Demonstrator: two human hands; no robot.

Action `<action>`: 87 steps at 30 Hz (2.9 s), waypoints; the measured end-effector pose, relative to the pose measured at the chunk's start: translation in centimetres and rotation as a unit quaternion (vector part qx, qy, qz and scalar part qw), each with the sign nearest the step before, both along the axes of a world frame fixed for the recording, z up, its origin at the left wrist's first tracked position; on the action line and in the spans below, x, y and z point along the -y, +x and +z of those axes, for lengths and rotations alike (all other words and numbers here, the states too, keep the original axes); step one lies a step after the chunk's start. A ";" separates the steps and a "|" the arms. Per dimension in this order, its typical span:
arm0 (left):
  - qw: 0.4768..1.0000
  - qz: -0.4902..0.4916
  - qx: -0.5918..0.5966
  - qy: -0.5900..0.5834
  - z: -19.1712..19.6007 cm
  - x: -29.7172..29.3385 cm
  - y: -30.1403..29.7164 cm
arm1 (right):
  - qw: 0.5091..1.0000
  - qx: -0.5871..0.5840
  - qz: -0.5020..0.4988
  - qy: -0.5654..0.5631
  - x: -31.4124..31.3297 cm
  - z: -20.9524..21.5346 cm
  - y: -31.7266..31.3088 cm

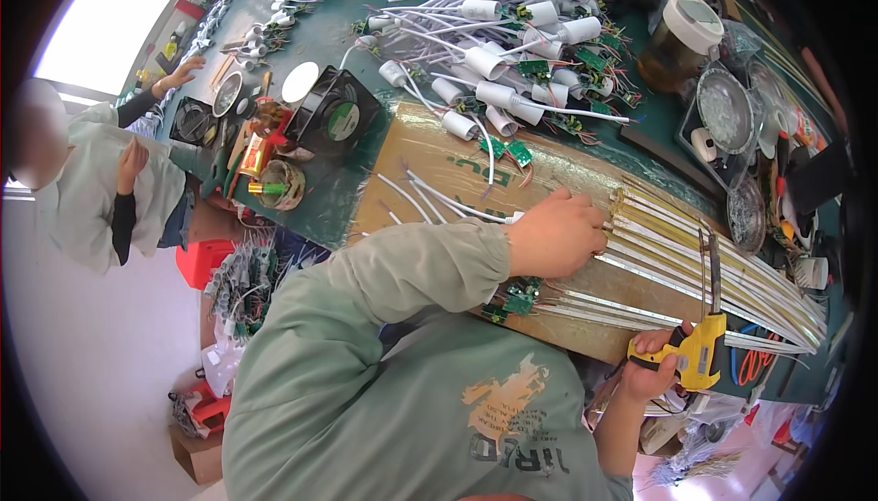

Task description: The person solders wires to several LED strips using a soldering iron.

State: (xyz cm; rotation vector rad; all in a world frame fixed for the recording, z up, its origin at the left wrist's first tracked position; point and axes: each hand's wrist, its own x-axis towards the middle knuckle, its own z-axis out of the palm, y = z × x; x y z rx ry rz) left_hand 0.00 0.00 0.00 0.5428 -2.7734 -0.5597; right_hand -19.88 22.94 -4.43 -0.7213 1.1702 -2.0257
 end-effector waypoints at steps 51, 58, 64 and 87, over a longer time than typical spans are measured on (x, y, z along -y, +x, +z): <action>0.995 -0.001 0.014 0.098 1.4 1.3 -0.4 | 0.966 -0.022 0.166 0.199 -5.6 1.8 3.8; 0.997 0.000 0.021 0.075 1.6 0.9 -0.3 | 0.962 -0.007 0.174 0.209 -5.8 1.5 3.7; 0.997 0.011 0.030 0.068 1.7 0.6 -0.4 | 0.963 -0.003 0.144 0.226 -6.1 1.2 3.9; 0.998 0.032 0.029 0.051 1.3 0.0 -0.7 | 0.963 0.001 0.129 0.237 -5.2 2.1 4.1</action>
